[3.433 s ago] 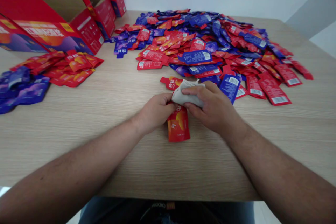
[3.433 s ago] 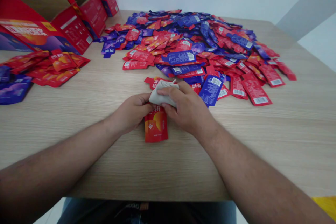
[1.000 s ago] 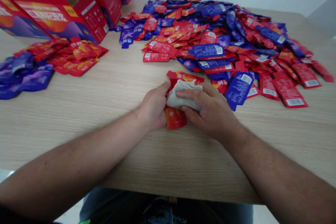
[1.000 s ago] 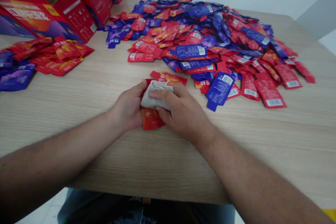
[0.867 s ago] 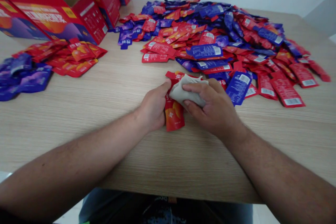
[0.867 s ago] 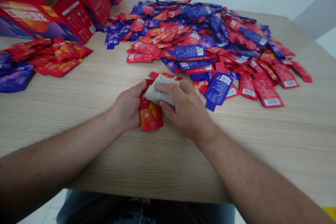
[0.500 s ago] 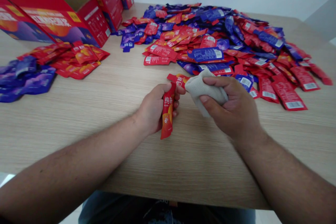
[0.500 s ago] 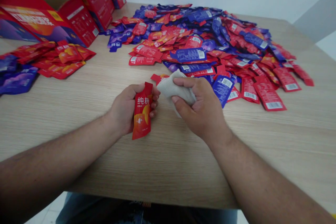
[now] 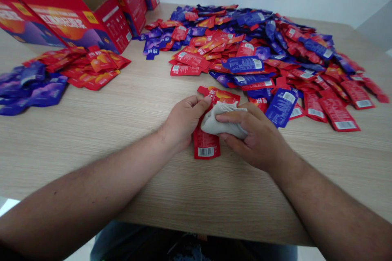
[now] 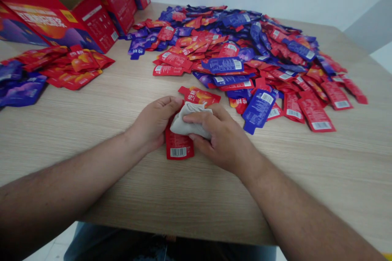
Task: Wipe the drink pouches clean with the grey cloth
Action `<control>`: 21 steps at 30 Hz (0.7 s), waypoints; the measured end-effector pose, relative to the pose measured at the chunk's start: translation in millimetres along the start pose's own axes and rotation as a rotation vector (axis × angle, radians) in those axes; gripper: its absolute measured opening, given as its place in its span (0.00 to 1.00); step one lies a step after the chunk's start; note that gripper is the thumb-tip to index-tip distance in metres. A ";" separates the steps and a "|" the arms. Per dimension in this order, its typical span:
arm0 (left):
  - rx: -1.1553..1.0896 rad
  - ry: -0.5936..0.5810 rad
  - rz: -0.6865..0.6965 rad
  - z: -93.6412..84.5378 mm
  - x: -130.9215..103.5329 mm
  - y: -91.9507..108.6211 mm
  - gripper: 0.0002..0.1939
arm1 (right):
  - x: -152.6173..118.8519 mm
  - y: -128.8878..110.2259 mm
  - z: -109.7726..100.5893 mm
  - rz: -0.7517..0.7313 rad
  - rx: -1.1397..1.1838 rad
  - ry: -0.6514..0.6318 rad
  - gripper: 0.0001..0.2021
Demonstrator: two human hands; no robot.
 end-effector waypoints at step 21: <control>-0.160 -0.109 -0.233 13.4 -10.9 -19.0 0.32 | 2.2 -4.8 -2.6 0.047 -0.049 0.026 0.17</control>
Point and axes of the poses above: each hand's wrist, its own x-axis towards the middle knuckle, its own z-axis out of the palm, y = z × x, the point moved 5 cm from there along x, towards the middle knuckle, and after that the axes turned 11 degrees about -x, right-handed, at the moved point
